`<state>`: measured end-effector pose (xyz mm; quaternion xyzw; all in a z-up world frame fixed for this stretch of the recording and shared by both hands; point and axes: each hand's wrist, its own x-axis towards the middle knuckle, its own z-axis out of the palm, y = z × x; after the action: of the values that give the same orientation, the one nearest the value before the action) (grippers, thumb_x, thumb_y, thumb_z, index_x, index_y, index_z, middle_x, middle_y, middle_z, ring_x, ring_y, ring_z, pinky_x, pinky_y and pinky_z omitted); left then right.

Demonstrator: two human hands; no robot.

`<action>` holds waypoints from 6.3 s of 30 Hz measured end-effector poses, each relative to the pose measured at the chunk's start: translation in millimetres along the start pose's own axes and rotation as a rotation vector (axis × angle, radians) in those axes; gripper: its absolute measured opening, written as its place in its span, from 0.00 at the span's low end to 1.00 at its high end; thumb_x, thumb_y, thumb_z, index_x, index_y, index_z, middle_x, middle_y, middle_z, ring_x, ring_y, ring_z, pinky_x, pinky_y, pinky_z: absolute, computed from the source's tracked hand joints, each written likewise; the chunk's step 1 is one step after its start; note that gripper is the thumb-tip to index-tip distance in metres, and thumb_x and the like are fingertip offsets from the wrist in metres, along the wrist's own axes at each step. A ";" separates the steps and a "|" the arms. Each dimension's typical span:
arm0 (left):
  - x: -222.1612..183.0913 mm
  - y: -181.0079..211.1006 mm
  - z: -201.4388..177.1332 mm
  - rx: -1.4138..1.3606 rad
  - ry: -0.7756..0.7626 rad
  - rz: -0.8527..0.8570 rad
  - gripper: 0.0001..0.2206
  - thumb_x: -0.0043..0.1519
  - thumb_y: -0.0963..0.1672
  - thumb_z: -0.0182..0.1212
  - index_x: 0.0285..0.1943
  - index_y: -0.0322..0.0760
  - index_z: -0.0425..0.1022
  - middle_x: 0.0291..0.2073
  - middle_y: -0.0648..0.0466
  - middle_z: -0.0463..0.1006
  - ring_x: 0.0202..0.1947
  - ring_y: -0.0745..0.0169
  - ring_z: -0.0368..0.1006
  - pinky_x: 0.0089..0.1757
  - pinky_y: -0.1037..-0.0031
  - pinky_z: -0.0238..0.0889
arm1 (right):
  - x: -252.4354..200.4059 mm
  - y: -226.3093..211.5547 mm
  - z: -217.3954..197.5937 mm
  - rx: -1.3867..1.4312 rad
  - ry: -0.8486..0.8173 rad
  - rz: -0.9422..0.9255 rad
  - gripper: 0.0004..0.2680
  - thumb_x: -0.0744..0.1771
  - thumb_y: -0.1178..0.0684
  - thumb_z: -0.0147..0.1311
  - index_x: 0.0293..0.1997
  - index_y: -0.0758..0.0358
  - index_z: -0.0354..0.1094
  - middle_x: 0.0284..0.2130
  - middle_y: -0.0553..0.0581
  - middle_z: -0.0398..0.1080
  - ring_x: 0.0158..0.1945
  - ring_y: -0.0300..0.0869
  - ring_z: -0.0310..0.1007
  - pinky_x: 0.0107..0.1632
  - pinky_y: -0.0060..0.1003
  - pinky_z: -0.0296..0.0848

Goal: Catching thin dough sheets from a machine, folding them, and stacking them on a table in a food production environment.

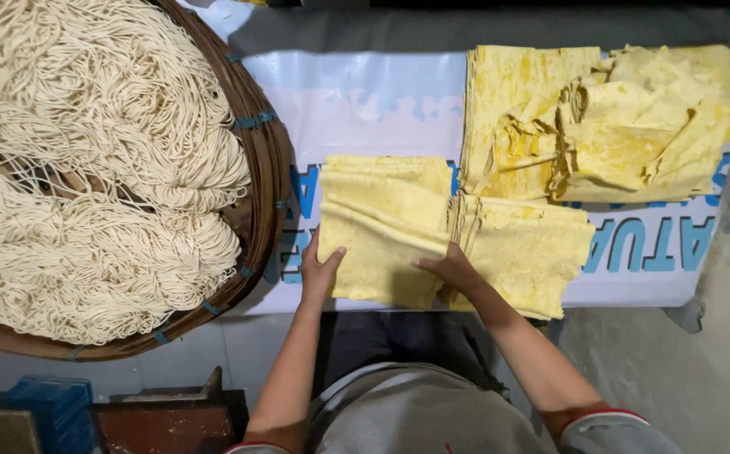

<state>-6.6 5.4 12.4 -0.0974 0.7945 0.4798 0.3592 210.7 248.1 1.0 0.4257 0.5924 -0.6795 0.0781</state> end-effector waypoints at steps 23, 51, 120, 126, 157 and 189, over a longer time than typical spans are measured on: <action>12.2 21.4 9.7 0.276 0.069 -0.174 0.32 0.52 0.52 0.75 0.68 0.52 0.73 0.52 0.49 0.79 0.57 0.49 0.75 0.56 0.61 0.68 | 11.0 -96.1 23.5 0.336 0.084 0.365 0.21 0.56 0.58 0.75 0.50 0.66 0.71 0.37 0.63 0.76 0.39 0.57 0.79 0.43 0.53 0.75; 273.6 167.3 111.6 0.159 0.081 0.122 0.18 0.62 0.49 0.67 0.60 0.49 0.71 0.50 0.48 0.80 0.55 0.47 0.77 0.55 0.59 0.71 | 320.0 -150.9 -54.8 0.112 0.432 -0.185 0.19 0.58 0.56 0.77 0.49 0.63 0.72 0.38 0.60 0.77 0.43 0.51 0.81 0.45 0.46 0.79; 46.7 25.3 5.8 0.210 -0.211 -0.247 0.37 0.42 0.61 0.81 0.53 0.42 0.74 0.51 0.43 0.78 0.59 0.42 0.73 0.58 0.59 0.66 | 63.1 11.1 12.2 -0.180 0.397 0.086 0.31 0.54 0.43 0.79 0.59 0.56 0.67 0.49 0.60 0.76 0.56 0.49 0.75 0.60 0.49 0.71; 12.1 39.5 -11.7 0.006 -0.177 -0.307 0.42 0.47 0.54 0.81 0.67 0.31 0.67 0.58 0.35 0.73 0.63 0.41 0.67 0.59 0.53 0.61 | 49.6 5.4 44.3 -0.223 0.335 0.070 0.36 0.55 0.40 0.77 0.66 0.63 0.60 0.54 0.69 0.70 0.59 0.56 0.71 0.61 0.50 0.70; 0.6 20.9 -20.0 -0.353 -0.087 -0.111 0.26 0.51 0.40 0.78 0.57 0.32 0.72 0.40 0.46 0.78 0.40 0.57 0.76 0.43 0.60 0.72 | 9.2 -31.3 67.6 0.329 0.246 0.333 0.23 0.58 0.54 0.74 0.52 0.70 0.65 0.37 0.66 0.72 0.42 0.56 0.76 0.46 0.53 0.74; -105.2 4.5 258.1 0.423 -0.285 0.284 0.38 0.56 0.48 0.71 0.73 0.25 0.60 0.61 0.35 0.65 0.67 0.34 0.61 0.65 0.53 0.53 | -78.6 48.4 -189.5 -0.021 0.744 0.217 0.28 0.57 0.37 0.79 0.55 0.62 0.70 0.43 0.61 0.76 0.48 0.53 0.78 0.47 0.53 0.75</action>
<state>190.4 202.6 12.8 0.1601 0.8243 0.3576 0.4086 381.5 368.2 30.2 0.7023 0.5388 -0.4605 -0.0663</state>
